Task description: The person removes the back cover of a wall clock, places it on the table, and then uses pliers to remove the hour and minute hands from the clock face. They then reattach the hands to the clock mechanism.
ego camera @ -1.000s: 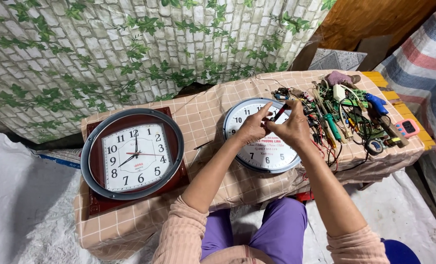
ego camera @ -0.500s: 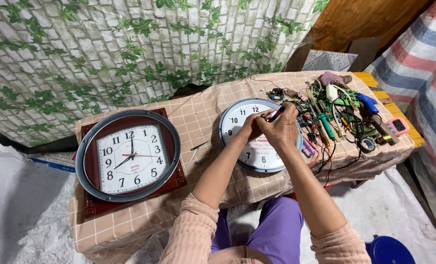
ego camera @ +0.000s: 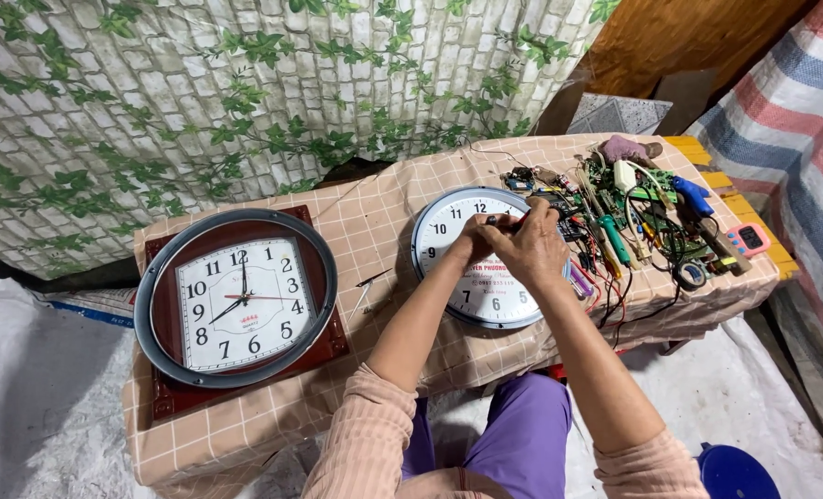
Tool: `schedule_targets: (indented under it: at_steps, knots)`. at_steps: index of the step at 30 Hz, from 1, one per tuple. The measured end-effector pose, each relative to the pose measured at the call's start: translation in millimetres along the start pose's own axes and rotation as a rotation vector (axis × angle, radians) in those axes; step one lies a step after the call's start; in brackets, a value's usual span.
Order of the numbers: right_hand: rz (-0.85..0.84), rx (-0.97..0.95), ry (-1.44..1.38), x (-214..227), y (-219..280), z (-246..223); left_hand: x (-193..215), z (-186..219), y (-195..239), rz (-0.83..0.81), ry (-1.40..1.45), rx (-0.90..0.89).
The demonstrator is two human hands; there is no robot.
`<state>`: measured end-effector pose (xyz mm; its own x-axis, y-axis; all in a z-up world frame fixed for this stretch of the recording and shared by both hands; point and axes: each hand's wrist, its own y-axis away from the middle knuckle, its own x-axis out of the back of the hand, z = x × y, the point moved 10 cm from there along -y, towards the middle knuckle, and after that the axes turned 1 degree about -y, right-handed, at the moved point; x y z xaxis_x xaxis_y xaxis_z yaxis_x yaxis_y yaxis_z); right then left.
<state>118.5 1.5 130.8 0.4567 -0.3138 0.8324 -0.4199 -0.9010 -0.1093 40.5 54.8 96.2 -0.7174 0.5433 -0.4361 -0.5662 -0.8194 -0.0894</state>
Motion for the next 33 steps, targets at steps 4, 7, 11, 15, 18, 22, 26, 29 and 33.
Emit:
schedule_targets:
  at_steps: [4,7,11,15,18,22,26,29,33]
  knots:
    - [-0.059,0.091,0.078,21.9,3.2,-17.3,18.7,-22.2,-13.8,0.030,-0.079,-0.046]
    - [-0.092,0.196,0.104,23.1,-0.4,-35.6,29.9,-35.3,-26.5,0.064,-0.204,-0.114]
    - [-0.135,0.195,0.354,8.9,-17.8,-34.3,45.4,-51.2,-39.1,0.111,-0.401,-0.211]
    - [-0.176,0.184,0.422,-3.7,-31.4,-27.4,58.8,-67.2,-49.3,0.156,-0.595,-0.311]
    - [-0.175,0.145,0.435,-6.3,-39.4,-26.1,64.2,-79.6,-59.2,0.185,-0.722,-0.379]
    - [-0.133,0.159,0.479,-11.0,-43.4,-26.6,54.1,-80.2,-52.7,0.212,-0.850,-0.450]
    - [-0.111,0.138,0.475,-10.3,-44.5,-25.8,39.4,-49.0,-14.0,0.491,-1.265,-0.161]
    - [-0.095,0.130,0.467,-4.8,-40.5,-30.1,31.9,-43.1,-2.6,0.568,-1.330,-0.108]
    - [-0.071,0.113,0.440,0.2,-36.9,-32.8,45.6,-72.8,-19.4,0.648,-1.271,-0.051]
